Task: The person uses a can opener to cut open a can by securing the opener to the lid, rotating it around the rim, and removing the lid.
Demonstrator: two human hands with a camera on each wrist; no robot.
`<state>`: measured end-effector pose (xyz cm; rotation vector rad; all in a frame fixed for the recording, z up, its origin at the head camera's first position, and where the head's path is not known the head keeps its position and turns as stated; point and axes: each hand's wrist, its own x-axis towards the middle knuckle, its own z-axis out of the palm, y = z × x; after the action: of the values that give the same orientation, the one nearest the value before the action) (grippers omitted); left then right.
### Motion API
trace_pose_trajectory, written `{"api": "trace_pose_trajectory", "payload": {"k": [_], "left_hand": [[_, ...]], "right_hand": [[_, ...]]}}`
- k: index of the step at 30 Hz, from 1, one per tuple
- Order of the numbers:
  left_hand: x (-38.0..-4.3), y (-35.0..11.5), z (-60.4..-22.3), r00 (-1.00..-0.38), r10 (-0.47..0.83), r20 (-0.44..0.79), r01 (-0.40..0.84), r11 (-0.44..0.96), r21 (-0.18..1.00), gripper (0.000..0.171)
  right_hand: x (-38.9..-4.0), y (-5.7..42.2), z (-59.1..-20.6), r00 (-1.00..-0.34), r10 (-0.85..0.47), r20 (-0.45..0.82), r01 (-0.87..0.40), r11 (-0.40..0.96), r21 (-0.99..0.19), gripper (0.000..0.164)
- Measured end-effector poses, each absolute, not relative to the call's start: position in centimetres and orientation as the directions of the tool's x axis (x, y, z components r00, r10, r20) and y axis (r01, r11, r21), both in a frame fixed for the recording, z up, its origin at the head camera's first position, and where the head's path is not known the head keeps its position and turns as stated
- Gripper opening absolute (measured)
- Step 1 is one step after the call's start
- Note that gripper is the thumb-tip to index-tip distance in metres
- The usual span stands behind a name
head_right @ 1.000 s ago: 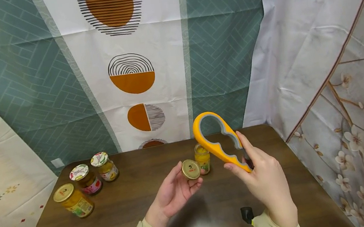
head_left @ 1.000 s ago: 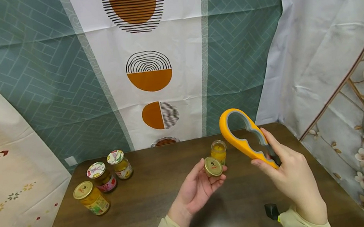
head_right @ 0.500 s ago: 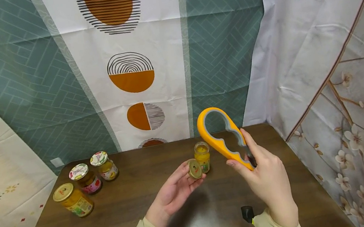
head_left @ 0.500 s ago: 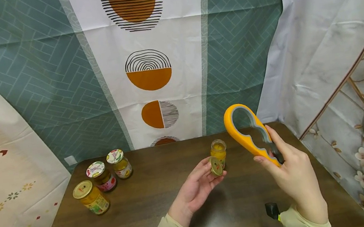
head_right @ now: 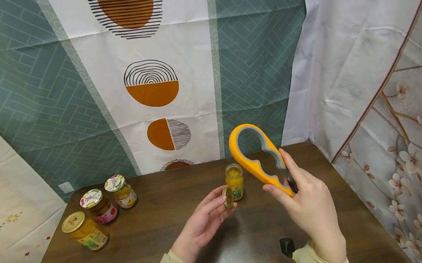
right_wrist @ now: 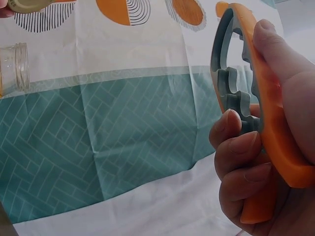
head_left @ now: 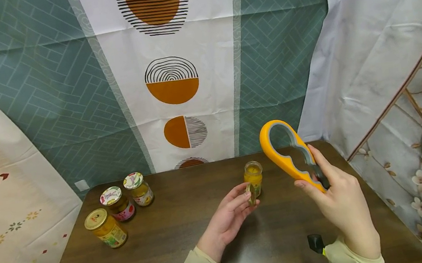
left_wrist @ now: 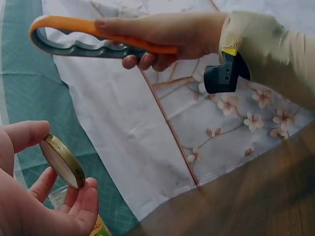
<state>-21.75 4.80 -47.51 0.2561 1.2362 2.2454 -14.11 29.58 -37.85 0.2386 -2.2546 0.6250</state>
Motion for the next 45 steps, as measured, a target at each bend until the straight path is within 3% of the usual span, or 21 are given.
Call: {"api": "trace_pose_trajectory", "payload": {"k": [5, 13, 20, 27, 35, 45], "left_hand": [[-21.7, 5.2, -47.9, -0.858, 0.506, -0.081, -0.298, -0.364, 0.883, 0.052], [-22.0, 6.2, -49.8, -0.933, 0.355, -0.055, -0.135, -0.205, 0.969, 0.052], [-22.3, 6.9, -51.3, -0.961, 0.272, 0.037, 0.045, 0.022, 0.999, 0.064], [-22.8, 7.7, -53.3, -0.947, 0.268, 0.180, 0.257, 0.290, 0.922, 0.061], [-22.9, 8.2, -54.4, -0.920, 0.320, 0.228, 0.369, 0.505, 0.780, 0.054], [-23.0, 8.6, -55.4, -0.872, 0.377, 0.311, 0.482, 0.551, 0.681, 0.046]], "right_hand": [[-14.2, 29.7, -37.9, -0.660, 0.020, 0.751, -0.370, 0.862, -0.348, 0.086], [-14.4, 29.9, -38.1, -0.682, 0.039, 0.730, -0.342, 0.866, -0.366, 0.085], [-14.3, 29.9, -38.1, -0.702, 0.044, 0.711, -0.328, 0.866, -0.378, 0.086], [-14.2, 29.9, -38.0, -0.713, 0.043, 0.700, -0.318, 0.870, -0.377, 0.086], [-14.2, 29.8, -38.0, -0.711, 0.033, 0.702, -0.326, 0.870, -0.371, 0.086], [-14.2, 29.8, -37.9, -0.705, 0.026, 0.708, -0.332, 0.870, -0.363, 0.086]]}}
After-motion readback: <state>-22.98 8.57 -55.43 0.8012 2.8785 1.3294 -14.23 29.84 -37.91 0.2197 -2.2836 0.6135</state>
